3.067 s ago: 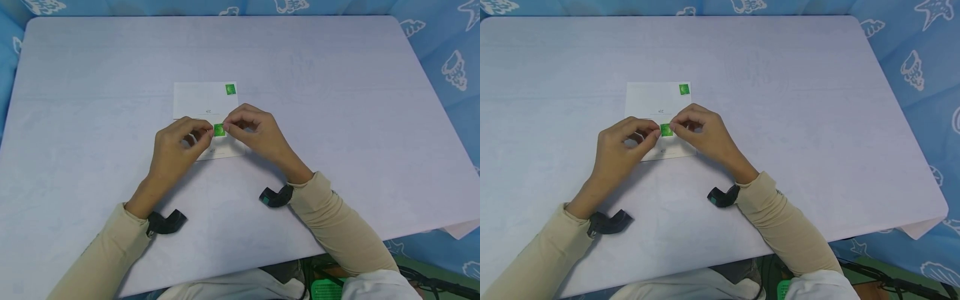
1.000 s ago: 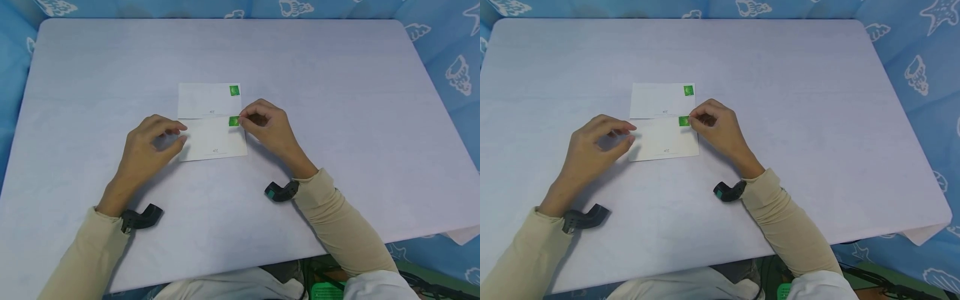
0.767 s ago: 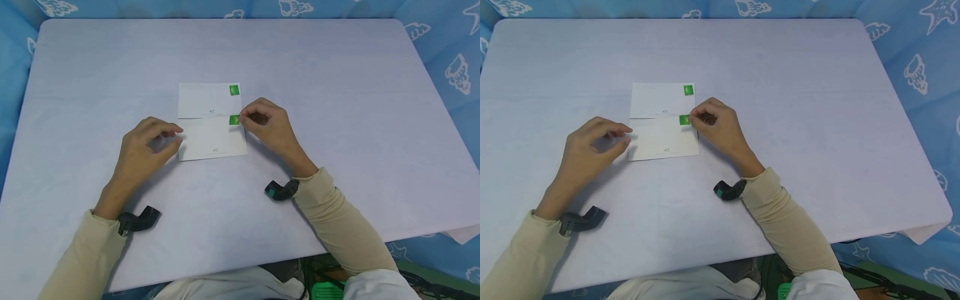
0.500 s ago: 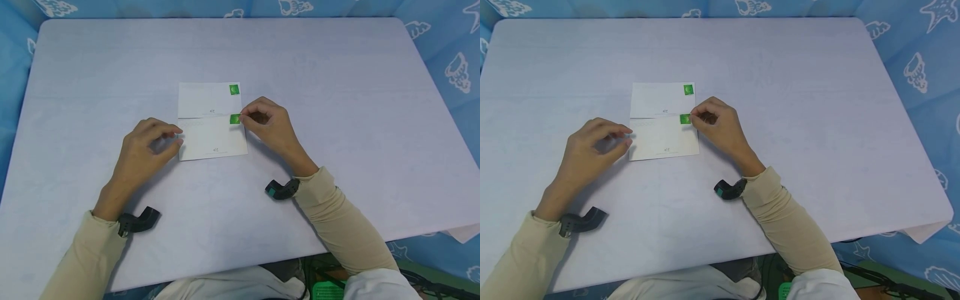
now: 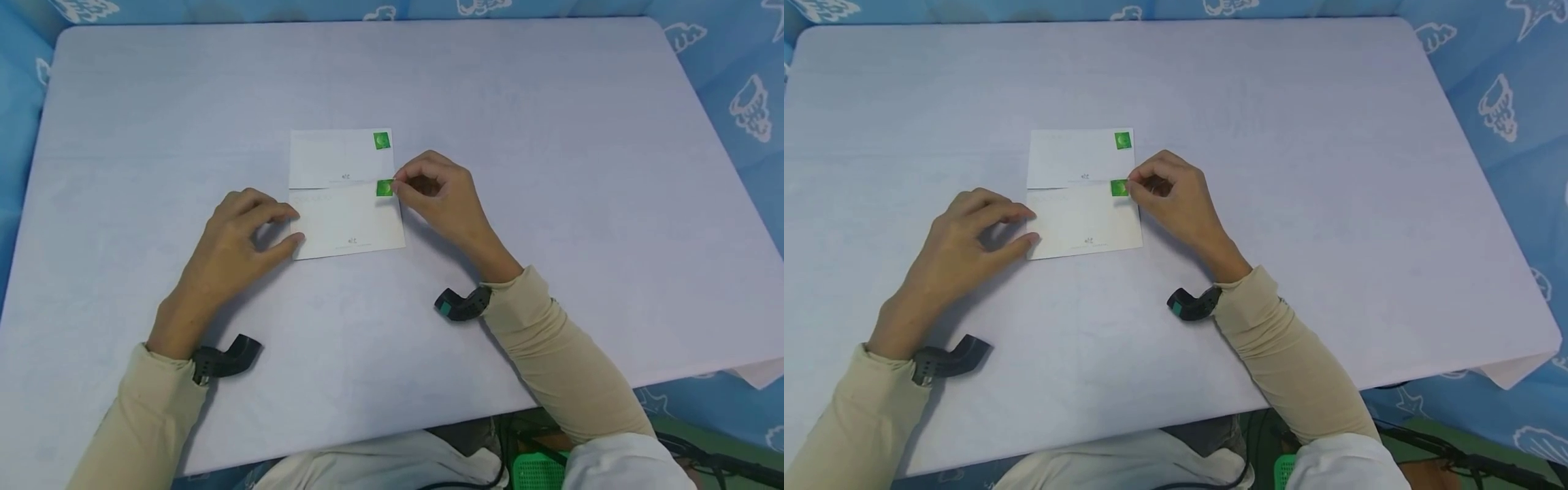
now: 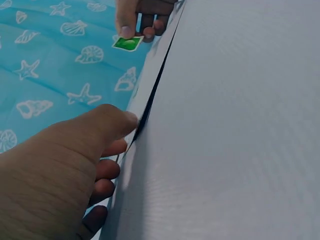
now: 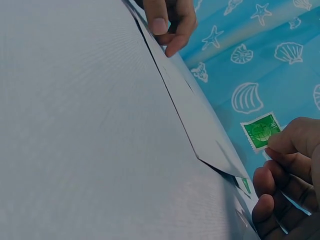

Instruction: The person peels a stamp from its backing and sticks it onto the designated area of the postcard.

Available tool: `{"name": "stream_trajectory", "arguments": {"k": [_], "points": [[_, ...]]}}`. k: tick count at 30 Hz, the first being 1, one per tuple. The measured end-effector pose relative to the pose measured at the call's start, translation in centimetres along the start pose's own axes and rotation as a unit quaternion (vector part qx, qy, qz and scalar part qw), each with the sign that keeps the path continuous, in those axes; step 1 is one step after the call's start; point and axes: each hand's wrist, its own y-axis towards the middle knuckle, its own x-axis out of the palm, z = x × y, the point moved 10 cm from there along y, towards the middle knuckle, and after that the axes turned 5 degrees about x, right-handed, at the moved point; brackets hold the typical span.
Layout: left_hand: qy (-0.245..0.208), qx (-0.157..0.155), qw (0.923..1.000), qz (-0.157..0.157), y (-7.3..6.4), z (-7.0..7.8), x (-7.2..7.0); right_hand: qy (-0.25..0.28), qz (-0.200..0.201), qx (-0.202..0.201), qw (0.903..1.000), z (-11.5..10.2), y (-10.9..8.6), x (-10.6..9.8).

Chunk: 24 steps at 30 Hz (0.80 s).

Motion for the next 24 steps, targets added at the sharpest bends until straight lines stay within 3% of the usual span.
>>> {"name": "stream_trajectory", "arguments": {"k": [9,24], "points": [[0.012,-0.007,0.9997,-0.022,-0.2,-0.21,0.17,-0.024,0.001,0.011,0.9997,0.18,0.21,0.1],[0.016,0.004,0.9995,-0.027,0.07,0.42,0.15,-0.063,-0.042,0.016,0.997,0.2,-0.09,0.2]]}}
